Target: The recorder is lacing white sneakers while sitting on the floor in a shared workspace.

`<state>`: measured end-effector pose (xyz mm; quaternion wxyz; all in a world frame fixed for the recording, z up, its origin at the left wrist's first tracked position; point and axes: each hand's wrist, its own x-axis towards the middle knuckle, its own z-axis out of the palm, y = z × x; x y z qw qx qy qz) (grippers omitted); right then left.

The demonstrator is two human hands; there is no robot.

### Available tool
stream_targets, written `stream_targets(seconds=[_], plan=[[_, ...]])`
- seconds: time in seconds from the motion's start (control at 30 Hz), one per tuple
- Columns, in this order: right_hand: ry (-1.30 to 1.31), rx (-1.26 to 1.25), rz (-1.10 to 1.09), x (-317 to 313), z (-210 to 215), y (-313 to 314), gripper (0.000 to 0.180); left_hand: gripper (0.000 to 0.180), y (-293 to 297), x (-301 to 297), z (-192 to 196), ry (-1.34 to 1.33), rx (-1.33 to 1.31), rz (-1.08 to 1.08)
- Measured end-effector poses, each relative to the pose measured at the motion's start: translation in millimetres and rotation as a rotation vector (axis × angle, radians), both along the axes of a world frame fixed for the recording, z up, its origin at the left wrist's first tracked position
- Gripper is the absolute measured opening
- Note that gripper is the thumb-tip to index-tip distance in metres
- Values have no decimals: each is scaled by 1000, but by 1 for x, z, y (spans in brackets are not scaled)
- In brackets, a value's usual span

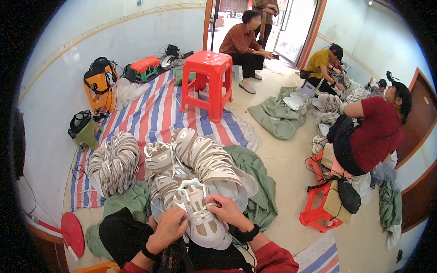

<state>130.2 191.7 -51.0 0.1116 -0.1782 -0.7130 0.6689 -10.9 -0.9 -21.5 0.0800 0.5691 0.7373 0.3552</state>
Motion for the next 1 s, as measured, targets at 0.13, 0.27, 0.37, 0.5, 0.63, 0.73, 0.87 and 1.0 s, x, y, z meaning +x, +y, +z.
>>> stream_targets(seconds=[0.13, 0.27, 0.37, 0.5, 0.63, 0.73, 0.87, 1.0], plan=[[-3, 22, -25, -3, 0, 0, 12, 18, 2, -3, -7, 1, 23, 7], [-5, 51, -39, -1, -4, -1, 12, 18, 1, -2, -3, -143, 62, 20], [15, 68, 3, 1, 2, -2, 16, 18, 1, 2, 5, -86, 2, 36], [69, 106, 68, 4, 3, 0, 24, 16, -4, -1, -1, 8, -7, -5], [71, 64, 60, 7, -1, -1, 23, 15, -8, 0, -9, 1, 22, 30], [69, 83, 31, 8, -2, -7, 22, 13, -10, -3, -8, 96, 10, 83], [45, 191, 21, 8, -2, -12, 22, 13, -16, -6, -6, 169, -25, 107], [-20, 79, -29, 12, -3, -12, 21, 11, -21, -14, -3, 216, 9, 121]])
